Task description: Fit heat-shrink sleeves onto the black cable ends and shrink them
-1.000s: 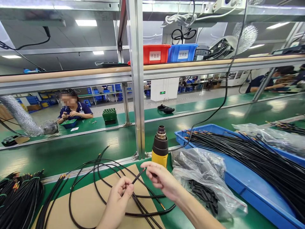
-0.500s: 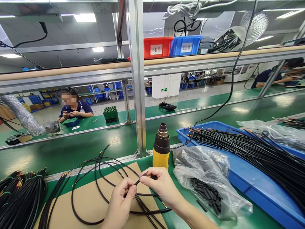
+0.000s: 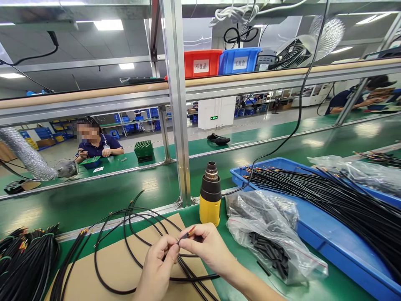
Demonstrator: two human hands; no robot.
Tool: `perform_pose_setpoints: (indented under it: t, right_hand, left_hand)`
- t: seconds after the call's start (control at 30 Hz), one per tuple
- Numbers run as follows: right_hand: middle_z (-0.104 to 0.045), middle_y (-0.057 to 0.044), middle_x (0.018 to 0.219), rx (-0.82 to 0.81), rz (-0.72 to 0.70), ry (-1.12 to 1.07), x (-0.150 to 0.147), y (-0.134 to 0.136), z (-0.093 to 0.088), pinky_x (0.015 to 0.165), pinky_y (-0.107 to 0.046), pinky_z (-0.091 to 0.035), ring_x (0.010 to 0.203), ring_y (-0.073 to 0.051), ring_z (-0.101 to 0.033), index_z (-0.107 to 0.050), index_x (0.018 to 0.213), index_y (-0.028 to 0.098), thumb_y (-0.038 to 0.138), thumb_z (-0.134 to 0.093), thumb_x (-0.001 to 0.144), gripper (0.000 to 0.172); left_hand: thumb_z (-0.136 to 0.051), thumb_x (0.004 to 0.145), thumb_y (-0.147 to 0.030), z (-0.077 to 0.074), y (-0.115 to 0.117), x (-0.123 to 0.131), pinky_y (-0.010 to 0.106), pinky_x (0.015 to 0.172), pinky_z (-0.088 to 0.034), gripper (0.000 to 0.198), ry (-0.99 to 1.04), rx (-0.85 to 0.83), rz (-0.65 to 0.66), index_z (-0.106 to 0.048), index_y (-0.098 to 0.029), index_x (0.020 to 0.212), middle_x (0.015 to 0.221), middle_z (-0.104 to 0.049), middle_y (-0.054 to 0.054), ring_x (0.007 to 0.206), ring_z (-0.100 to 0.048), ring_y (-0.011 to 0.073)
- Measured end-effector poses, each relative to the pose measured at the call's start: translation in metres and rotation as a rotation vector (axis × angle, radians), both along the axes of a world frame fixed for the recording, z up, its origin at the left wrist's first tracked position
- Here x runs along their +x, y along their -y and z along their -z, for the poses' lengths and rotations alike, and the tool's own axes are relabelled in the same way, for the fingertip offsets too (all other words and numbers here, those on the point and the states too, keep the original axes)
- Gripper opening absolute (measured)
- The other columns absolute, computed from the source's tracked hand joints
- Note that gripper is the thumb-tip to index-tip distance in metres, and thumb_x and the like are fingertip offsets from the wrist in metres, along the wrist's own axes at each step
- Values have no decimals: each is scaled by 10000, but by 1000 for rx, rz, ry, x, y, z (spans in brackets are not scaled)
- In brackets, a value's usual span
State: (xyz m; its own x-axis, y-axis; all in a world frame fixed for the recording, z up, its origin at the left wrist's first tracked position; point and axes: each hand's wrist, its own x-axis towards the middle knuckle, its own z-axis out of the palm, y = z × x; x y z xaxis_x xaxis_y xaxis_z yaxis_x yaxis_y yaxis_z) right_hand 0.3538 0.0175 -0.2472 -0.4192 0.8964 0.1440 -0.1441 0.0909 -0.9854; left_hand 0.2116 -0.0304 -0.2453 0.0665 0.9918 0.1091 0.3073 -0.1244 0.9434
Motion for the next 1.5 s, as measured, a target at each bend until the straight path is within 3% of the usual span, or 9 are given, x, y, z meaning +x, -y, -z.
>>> perform_pose_setpoints:
  t: [0.5,0.73,0.87,0.97,1.03,1.17,1.27,1.4,1.5]
  right_hand:
    - [-498,15,508,40,32,29,4,-1,-3,473,-221,-297,483,-75,-387,-688,729,111,321,-661,641,229]
    - [-489,27,491,25,68,-63,6,-6,0,474,-218,-310,480,-74,-400,-690,700,134,354,-682,628,232]
    - [-469,34,488,-16,118,-128,8,-7,-3,428,-206,-266,459,-59,-362,-681,679,135,364,-693,616,237]
    - [-434,71,506,-67,77,-210,8,-7,-5,368,-179,-197,413,-27,-274,-639,899,155,350,-728,580,384]
    - [-431,90,537,-109,-6,-254,7,-7,-4,338,-155,-185,394,-15,-241,-552,1044,188,342,-731,578,522]
    - [-469,74,561,-172,-181,-143,-3,-8,6,302,-136,-245,353,-6,-298,-580,903,140,271,-675,615,331]
    - [-530,43,586,-297,-275,-165,-13,-7,13,319,-148,-314,360,-20,-375,-596,818,124,192,-658,542,291]
    - [-601,-23,666,-495,-366,-285,-21,-6,14,528,-229,-451,528,-89,-557,-616,756,96,156,-727,385,392]
    - [-633,-75,751,-460,-442,-350,-21,-7,19,719,-283,-437,673,-140,-621,-633,788,73,214,-796,350,488]
  left_hand:
    - [-453,831,-381,9,-2,-4,193,531,-306,270,-21,26,-24,-541,-162,700,577,-367,-35,562,-344,103]
    - [-494,802,-382,15,-5,-8,203,598,-391,211,-49,51,-71,-571,-186,808,669,-493,-9,635,-456,128]
    - [-534,775,-371,13,-5,-15,203,578,-410,193,-107,102,-124,-584,-187,740,673,-547,0,628,-496,136]
    - [-558,757,-360,-2,-11,-22,206,561,-413,183,-164,213,-182,-607,-192,704,654,-575,2,610,-514,142]
    - [-568,751,-348,-21,-19,-25,218,600,-423,167,-199,316,-195,-625,-197,711,681,-599,11,650,-538,156]
    - [-543,773,-324,-73,-46,-19,226,620,-413,161,-302,508,-160,-630,-197,726,718,-608,19,677,-538,154]
    - [-512,785,-310,-104,-74,-2,233,644,-409,174,-389,607,-154,-632,-199,725,747,-623,18,702,-545,153]
    - [-510,773,-294,-121,-110,22,232,649,-404,154,-479,619,-183,-646,-223,753,791,-652,-6,738,-562,153]
    - [-511,770,-295,-122,-129,35,230,624,-388,152,-555,596,-195,-652,-248,744,824,-671,-29,770,-576,155]
